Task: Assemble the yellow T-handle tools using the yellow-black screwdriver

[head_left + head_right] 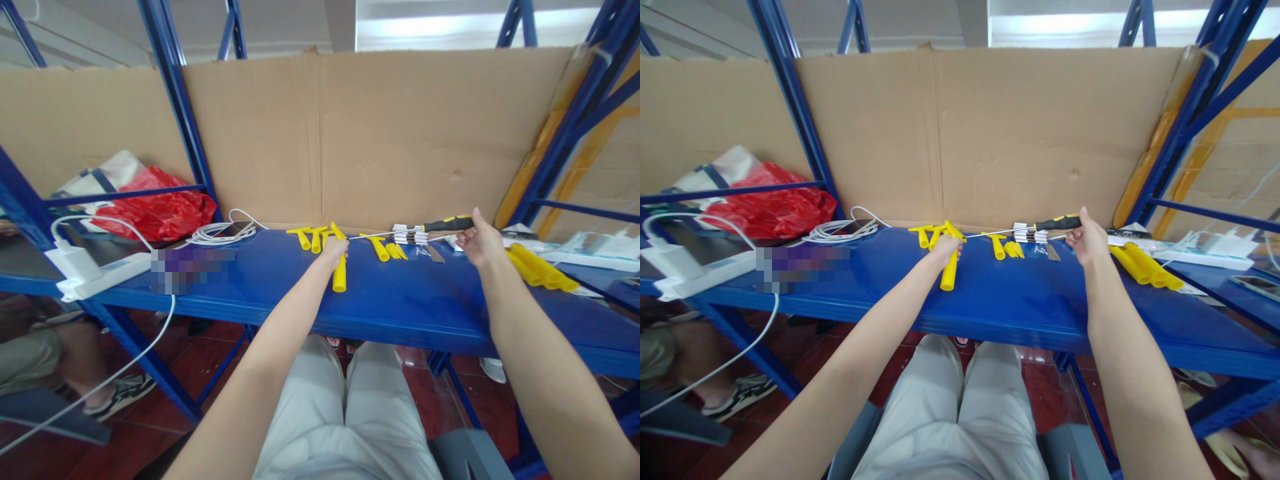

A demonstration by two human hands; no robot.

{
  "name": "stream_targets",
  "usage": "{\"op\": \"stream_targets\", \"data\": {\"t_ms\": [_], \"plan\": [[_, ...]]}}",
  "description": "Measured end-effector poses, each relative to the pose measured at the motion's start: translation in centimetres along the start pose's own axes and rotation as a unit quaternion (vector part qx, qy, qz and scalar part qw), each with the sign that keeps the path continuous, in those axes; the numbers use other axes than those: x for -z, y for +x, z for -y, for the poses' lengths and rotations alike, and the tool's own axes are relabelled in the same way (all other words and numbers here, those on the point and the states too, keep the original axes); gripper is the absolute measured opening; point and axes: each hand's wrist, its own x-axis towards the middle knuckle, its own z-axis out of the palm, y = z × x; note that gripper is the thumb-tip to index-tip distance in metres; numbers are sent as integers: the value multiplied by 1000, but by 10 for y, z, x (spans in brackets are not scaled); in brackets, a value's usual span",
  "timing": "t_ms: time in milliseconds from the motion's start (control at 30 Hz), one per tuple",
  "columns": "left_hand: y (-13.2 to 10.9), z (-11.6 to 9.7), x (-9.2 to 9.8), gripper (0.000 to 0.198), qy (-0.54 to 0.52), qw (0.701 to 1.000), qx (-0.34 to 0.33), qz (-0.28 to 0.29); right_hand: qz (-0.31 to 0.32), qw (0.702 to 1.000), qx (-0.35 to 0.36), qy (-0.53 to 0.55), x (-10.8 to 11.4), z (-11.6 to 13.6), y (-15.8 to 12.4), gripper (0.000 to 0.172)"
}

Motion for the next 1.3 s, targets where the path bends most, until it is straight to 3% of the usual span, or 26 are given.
{"op": "stream_targets", "data": {"t_ms": [100, 300, 667, 833, 1300], "plan": [[0, 0, 0, 13, 4, 1000, 1, -1, -16, 999, -16, -23, -3, 2, -2, 41], [0, -1, 0, 13, 10, 1000, 8, -6, -16, 999, -12, -43, -9, 5, -12, 30], [-5, -3, 1, 12, 4, 1000, 10, -6, -12, 998, -6, -59, -10, 6, -16, 35], [-5, -2, 0, 13, 3, 1000, 7, 2, -17, 999, 5, -44, -10, 4, -15, 39], [-9, -1, -1, 14, -16, 999, -5, 39, -81, 996, -19, 23, -13, 6, -12, 23]]}}
